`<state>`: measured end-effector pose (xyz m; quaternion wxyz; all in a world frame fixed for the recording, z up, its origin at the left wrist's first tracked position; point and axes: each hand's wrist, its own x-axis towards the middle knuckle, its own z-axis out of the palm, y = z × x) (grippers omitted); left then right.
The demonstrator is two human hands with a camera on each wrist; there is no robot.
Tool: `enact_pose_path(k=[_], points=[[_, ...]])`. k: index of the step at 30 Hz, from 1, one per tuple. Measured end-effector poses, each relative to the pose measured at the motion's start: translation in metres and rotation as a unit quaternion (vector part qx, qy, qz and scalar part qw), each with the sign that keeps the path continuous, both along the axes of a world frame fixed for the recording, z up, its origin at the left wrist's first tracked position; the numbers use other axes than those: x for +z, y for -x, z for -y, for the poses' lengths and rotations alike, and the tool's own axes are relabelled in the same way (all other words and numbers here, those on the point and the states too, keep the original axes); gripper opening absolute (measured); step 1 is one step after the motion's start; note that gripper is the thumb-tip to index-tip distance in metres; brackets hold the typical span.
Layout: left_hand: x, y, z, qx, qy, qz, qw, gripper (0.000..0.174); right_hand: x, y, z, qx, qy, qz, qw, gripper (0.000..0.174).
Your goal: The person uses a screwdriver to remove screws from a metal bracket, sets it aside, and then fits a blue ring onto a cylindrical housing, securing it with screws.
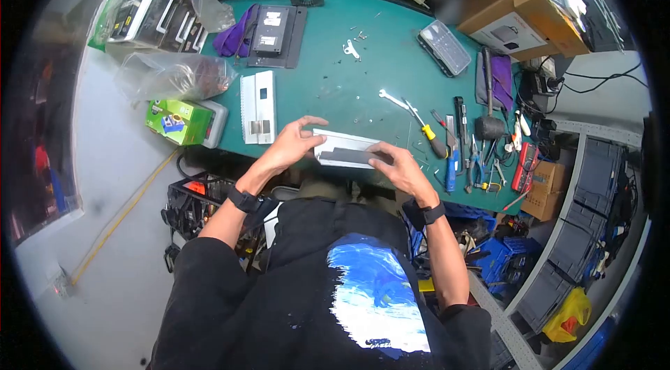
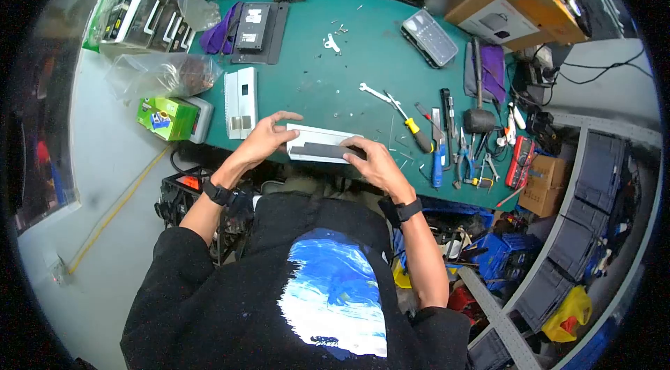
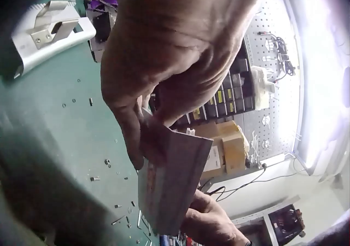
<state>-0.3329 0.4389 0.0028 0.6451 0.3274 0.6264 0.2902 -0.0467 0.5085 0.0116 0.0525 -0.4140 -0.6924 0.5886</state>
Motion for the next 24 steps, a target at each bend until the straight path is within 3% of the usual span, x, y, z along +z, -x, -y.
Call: enact_pose_path(k=[1, 3, 4, 6, 8, 10, 12, 14, 16, 19, 24], points=[[0.003, 0.002, 0.0, -0.01, 0.019, 0.019, 1.0, 0.046, -0.002, 0.0, -0.003, -0.005, -0.004, -0.004, 1.0, 0.026], [0.006, 0.008, -0.001, -0.046, 0.03, 0.072, 0.996, 0.05, -0.002, 0.001, -0.011, 0.077, -0.14, -0.016, 0.987, 0.02], [0.01, 0.016, -0.006, -0.121, 0.037, 0.079, 0.989, 0.05, 0.001, 0.003, -0.015, 0.067, -0.143, -0.015, 0.987, 0.02], [0.004, 0.022, -0.016, -0.22, 0.067, 0.067, 0.971, 0.05, 0.01, 0.012, -0.021, 0.157, -0.222, -0.035, 0.962, 0.019], [-0.019, 0.016, -0.022, -0.235, 0.063, 0.086, 0.966, 0.048, 0.016, 0.027, -0.027, 0.196, -0.278, -0.055, 0.939, 0.027], [-0.029, 0.005, -0.029, -0.181, -0.015, 0.093, 0.979, 0.053, 0.014, 0.045, -0.028, 0.193, -0.311, -0.07, 0.928, 0.03], [-0.026, 0.001, -0.033, -0.122, 0.004, 0.05, 0.991, 0.05, 0.015, 0.051, -0.027, 0.189, -0.336, -0.053, 0.921, 0.034], [-0.025, 0.005, -0.032, -0.082, 0.005, 0.032, 0.996, 0.049, 0.015, 0.047, -0.02, 0.033, -0.344, -0.125, 0.93, 0.041], [-0.024, 0.005, -0.029, -0.09, 0.007, -0.006, 0.996, 0.047, 0.013, 0.025, -0.022, 0.022, -0.351, -0.104, 0.93, 0.044], [-0.038, 0.006, -0.019, -0.043, 0.007, -0.042, 0.998, 0.044, -0.01, -0.019, -0.018, -0.159, -0.34, 0.011, 0.927, 0.042], [-0.041, 0.001, -0.023, 0.022, -0.057, -0.004, 0.998, 0.041, -0.08, -0.092, -0.034, -0.193, -0.378, 0.196, 0.884, 0.048]])
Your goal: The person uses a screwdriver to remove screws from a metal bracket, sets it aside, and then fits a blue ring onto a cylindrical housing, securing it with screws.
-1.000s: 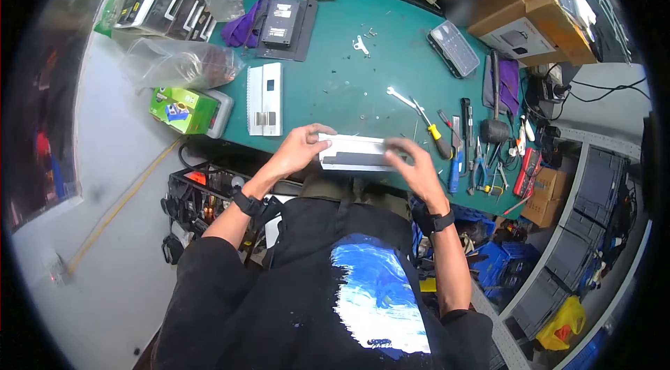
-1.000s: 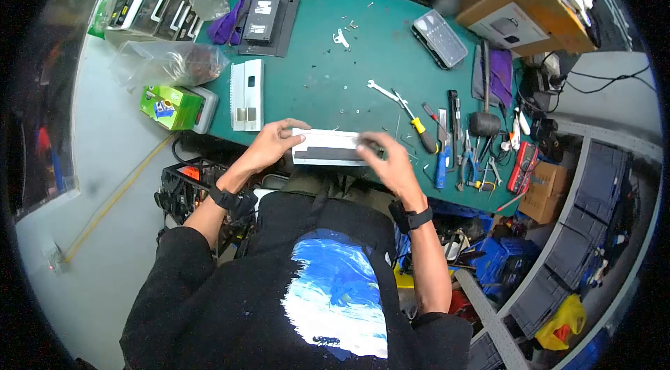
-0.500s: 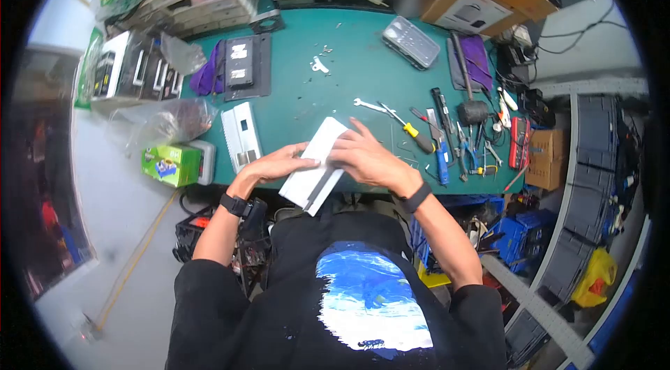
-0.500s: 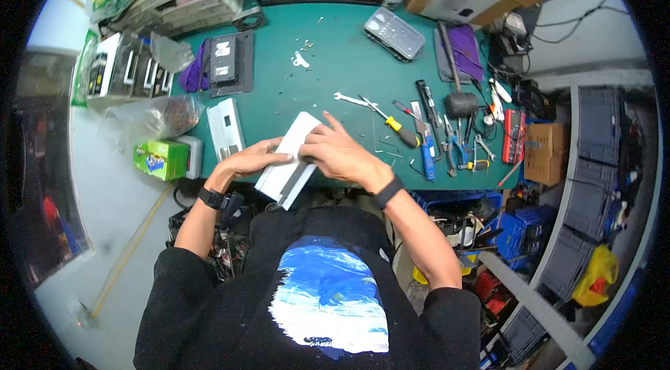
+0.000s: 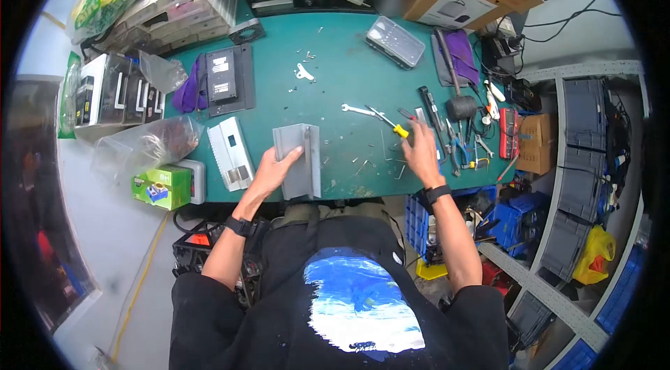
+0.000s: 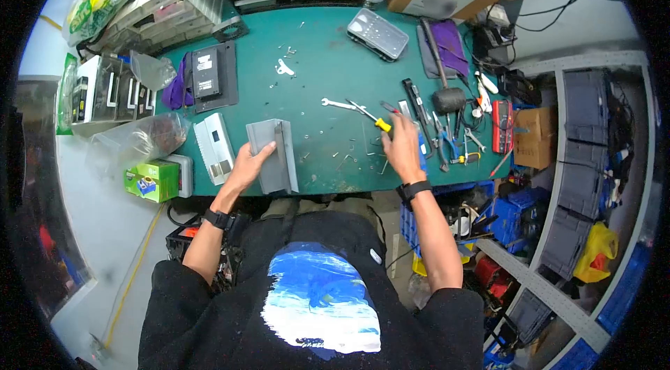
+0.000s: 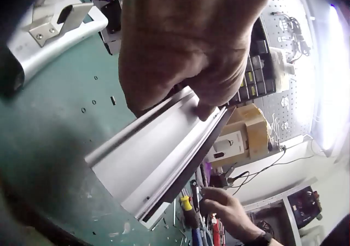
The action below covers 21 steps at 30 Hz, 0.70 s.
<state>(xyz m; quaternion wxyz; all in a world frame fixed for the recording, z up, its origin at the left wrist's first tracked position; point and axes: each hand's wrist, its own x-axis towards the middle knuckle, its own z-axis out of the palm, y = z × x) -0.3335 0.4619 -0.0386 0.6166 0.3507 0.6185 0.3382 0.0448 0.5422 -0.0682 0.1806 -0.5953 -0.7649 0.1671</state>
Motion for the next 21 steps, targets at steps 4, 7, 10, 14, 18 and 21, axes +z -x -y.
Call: enact_pose_path(k=[4, 7, 10, 14, 18, 21], points=[[-0.001, -0.001, -0.003, 0.02, 0.002, 0.059, 0.998, 0.039, -0.019, -0.01, -0.006, -0.004, 0.043, 0.056, 0.998, 0.045], [-0.003, -0.007, -0.004, 0.094, 0.009, 0.173, 0.98, 0.037, -0.021, -0.013, -0.007, -0.003, 0.047, 0.043, 0.998, 0.036], [-0.01, -0.009, -0.001, 0.119, 0.01, 0.187, 0.975, 0.037, -0.007, -0.015, -0.003, 0.003, 0.021, 0.012, 1.0, 0.028], [0.003, -0.025, 0.002, 0.153, 0.006, 0.221, 0.963, 0.035, 0.029, -0.019, 0.008, 0.005, 0.052, -0.058, 0.997, 0.027], [0.023, -0.054, -0.005, 0.107, -0.006, 0.254, 0.961, 0.04, 0.063, -0.031, 0.02, 0.03, 0.033, -0.1, 0.994, 0.03], [0.046, -0.088, -0.016, 0.043, -0.018, 0.263, 0.964, 0.049, 0.086, -0.049, 0.036, 0.026, 0.026, -0.134, 0.99, 0.031]])
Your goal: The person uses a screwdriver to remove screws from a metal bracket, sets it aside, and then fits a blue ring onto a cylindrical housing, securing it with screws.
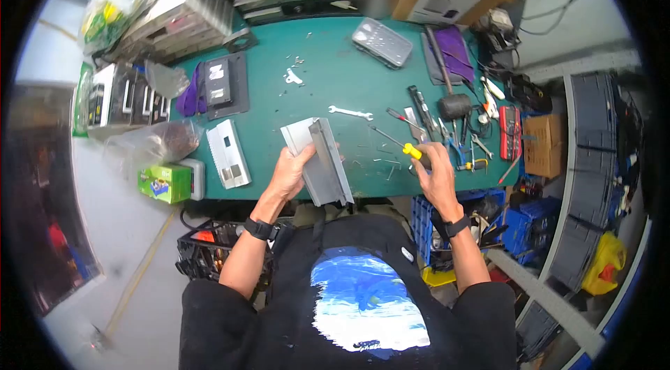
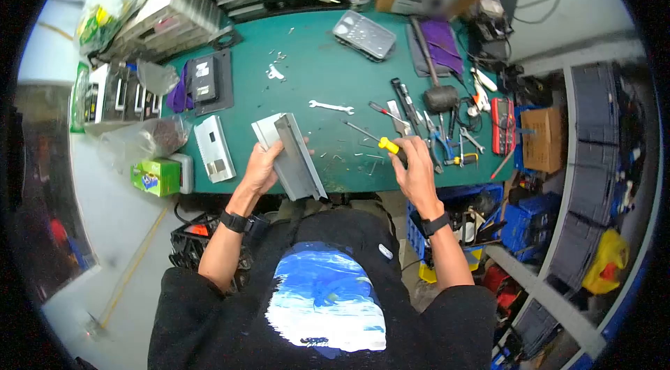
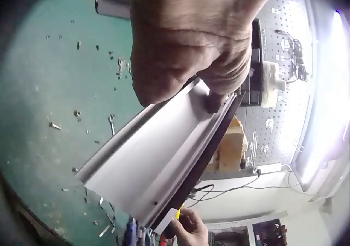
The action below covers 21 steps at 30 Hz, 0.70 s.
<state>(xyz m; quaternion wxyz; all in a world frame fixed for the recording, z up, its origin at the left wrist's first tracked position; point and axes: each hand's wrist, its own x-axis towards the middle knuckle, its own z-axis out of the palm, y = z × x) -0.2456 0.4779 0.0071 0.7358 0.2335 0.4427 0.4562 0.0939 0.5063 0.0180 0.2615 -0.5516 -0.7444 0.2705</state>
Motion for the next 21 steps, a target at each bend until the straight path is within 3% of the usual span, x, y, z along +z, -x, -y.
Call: enact_pose_path(k=[5, 13, 16, 21], points=[[0.022, -0.054, -0.017, -0.082, -0.044, 0.034, 0.995, 0.058, 0.032, -0.038, 0.043, -0.066, -0.015, -0.001, 0.998, 0.03], [0.007, -0.092, -0.03, -0.219, -0.019, 0.052, 0.974, 0.053, 0.039, -0.041, 0.122, -0.172, -0.002, 0.02, 0.985, 0.031], [-0.014, -0.084, -0.028, -0.261, 0.024, -0.116, 0.958, 0.044, 0.026, -0.023, 0.129, -0.172, -0.002, 0.037, 0.984, 0.03], [-0.039, -0.057, -0.024, -0.216, 0.01, -0.152, 0.964, 0.045, 0.013, 0.015, 0.118, -0.146, 0.003, 0.042, 0.988, 0.03]])
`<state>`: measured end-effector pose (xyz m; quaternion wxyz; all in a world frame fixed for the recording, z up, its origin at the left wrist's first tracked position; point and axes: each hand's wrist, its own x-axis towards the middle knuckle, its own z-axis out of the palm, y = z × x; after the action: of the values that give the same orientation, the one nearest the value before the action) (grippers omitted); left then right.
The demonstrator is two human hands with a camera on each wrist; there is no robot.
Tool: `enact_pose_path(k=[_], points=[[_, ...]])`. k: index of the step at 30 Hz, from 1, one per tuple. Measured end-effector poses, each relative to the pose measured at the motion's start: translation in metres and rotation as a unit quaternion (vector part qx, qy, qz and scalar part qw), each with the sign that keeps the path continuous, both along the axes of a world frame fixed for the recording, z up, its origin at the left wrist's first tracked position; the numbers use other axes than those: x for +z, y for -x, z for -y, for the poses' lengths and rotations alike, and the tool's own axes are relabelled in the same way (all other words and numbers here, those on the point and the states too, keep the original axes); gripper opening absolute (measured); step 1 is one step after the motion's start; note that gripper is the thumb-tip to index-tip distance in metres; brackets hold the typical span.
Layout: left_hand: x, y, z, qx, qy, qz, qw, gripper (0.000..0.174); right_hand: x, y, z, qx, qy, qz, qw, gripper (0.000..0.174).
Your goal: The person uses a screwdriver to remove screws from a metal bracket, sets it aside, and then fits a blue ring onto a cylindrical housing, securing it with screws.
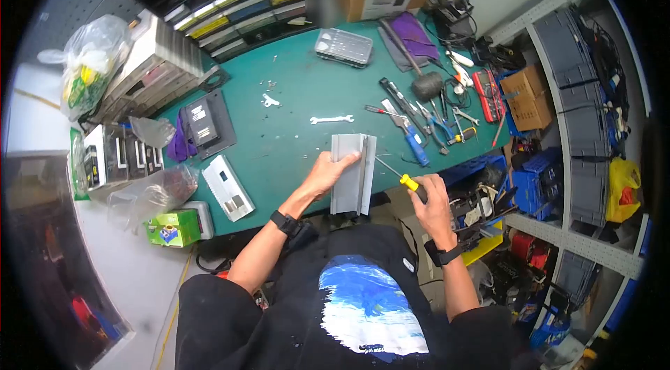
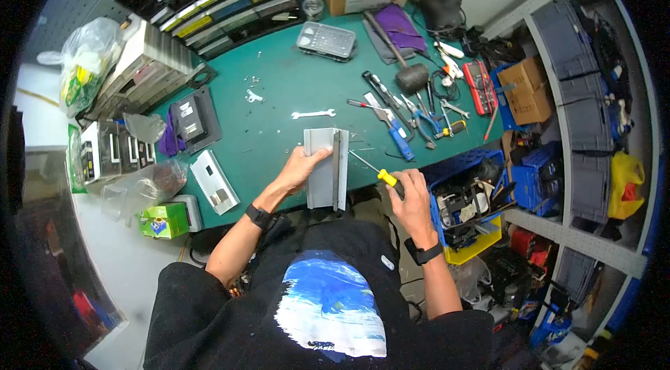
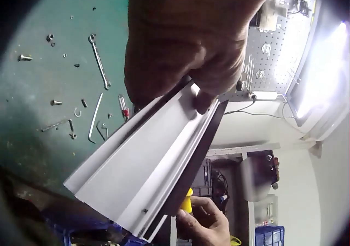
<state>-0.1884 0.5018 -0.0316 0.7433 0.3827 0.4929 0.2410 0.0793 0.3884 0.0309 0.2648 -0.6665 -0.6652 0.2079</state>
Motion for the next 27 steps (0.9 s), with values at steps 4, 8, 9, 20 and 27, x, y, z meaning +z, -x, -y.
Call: enact_pose_path(k=[4, 8, 9, 20, 27], points=[[-0.011, 0.012, -0.007, 0.036, -0.012, -0.035, 0.999, 0.045, -0.006, 0.017, -0.016, 0.023, -0.006, -0.007, 1.0, 0.029], [-0.012, 0.006, -0.014, 0.091, -0.003, -0.038, 0.995, 0.045, -0.011, 0.017, -0.03, 0.03, 0.006, -0.006, 1.0, 0.027], [-0.016, 0.001, -0.017, 0.093, -0.003, -0.035, 0.995, 0.045, -0.012, 0.015, -0.033, 0.028, 0.014, -0.002, 1.0, 0.027], [-0.061, -0.076, -0.072, 0.122, 0.008, -0.114, 0.986, 0.046, -0.04, -0.067, -0.049, -0.021, 0.055, -0.013, 0.998, 0.023], [-0.035, -0.094, -0.064, 0.115, 0.005, -0.089, 0.989, 0.048, -0.034, -0.113, -0.058, -0.021, 0.044, -0.077, 0.996, 0.026]])
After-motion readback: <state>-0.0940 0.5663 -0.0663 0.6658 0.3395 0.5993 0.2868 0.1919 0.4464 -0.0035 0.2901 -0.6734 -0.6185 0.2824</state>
